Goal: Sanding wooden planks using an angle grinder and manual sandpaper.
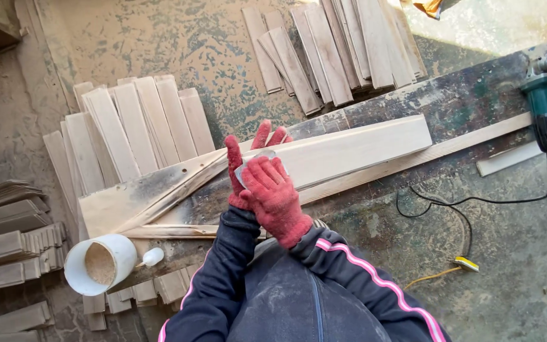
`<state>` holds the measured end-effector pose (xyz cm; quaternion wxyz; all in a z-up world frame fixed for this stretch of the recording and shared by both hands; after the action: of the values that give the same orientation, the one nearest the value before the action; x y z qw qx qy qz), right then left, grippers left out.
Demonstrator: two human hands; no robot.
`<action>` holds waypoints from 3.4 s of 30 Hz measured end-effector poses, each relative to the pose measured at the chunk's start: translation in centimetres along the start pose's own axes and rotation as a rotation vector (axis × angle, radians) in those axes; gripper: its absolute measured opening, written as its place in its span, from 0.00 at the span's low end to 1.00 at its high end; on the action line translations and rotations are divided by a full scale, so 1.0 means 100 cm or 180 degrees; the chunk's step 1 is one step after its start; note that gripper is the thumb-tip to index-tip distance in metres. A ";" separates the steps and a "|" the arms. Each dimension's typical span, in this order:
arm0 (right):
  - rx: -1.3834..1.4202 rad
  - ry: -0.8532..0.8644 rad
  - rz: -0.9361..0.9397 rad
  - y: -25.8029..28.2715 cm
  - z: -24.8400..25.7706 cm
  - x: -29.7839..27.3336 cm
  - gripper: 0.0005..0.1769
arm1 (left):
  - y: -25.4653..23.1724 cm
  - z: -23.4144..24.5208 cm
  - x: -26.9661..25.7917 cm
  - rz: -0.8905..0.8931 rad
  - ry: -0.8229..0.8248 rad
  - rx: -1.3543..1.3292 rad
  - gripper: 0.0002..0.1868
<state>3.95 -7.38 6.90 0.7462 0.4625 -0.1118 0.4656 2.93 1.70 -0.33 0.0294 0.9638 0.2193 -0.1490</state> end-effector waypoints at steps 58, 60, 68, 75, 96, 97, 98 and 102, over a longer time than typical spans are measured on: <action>-0.0824 0.1187 -0.0530 -0.168 0.034 -0.094 0.31 | -0.019 -0.024 -0.032 0.0222 -0.0349 0.0889 0.33; -0.1424 0.0760 -0.0982 -0.237 0.046 -0.122 0.29 | -0.036 -0.004 -0.042 0.0339 -0.0803 0.1104 0.40; -0.0028 0.1730 0.0173 -0.011 0.025 -0.028 0.45 | -0.064 -0.006 -0.065 -0.0479 -0.1674 0.3104 0.41; -0.2002 0.1712 -0.0238 -0.245 0.048 -0.055 0.25 | -0.059 -0.003 -0.107 -0.0285 -0.2561 0.3584 0.37; -0.2062 0.2534 -0.2023 -0.366 0.089 -0.122 0.46 | -0.054 0.029 -0.172 -0.0939 -0.3320 0.3511 0.32; -0.1872 0.1825 -0.1343 -0.319 0.088 -0.101 0.41 | -0.054 0.032 -0.171 -0.0889 -0.3222 0.3548 0.32; -0.1653 0.1116 -0.0673 -0.271 0.091 -0.086 0.36 | -0.053 0.035 -0.170 -0.0839 -0.3124 0.3584 0.33; -0.0370 0.1691 -0.0164 -0.171 0.065 -0.089 0.49 | -0.058 0.061 -0.188 -0.0852 -0.3389 0.3524 0.32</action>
<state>14.53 -20.17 -4.91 0.7863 0.2832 0.0731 0.5443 -17.45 -1.61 -0.46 -0.3728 0.6021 0.1839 -0.6816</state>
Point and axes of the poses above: each hand's wrist, its own x-axis towards the middle knuckle, its own z-axis out of the back of the hand, y = z × x, the point moved 5 cm from there along x, towards the middle knuckle, and after that the axes turned 12 degrees about -x, right-handed, at the moved point
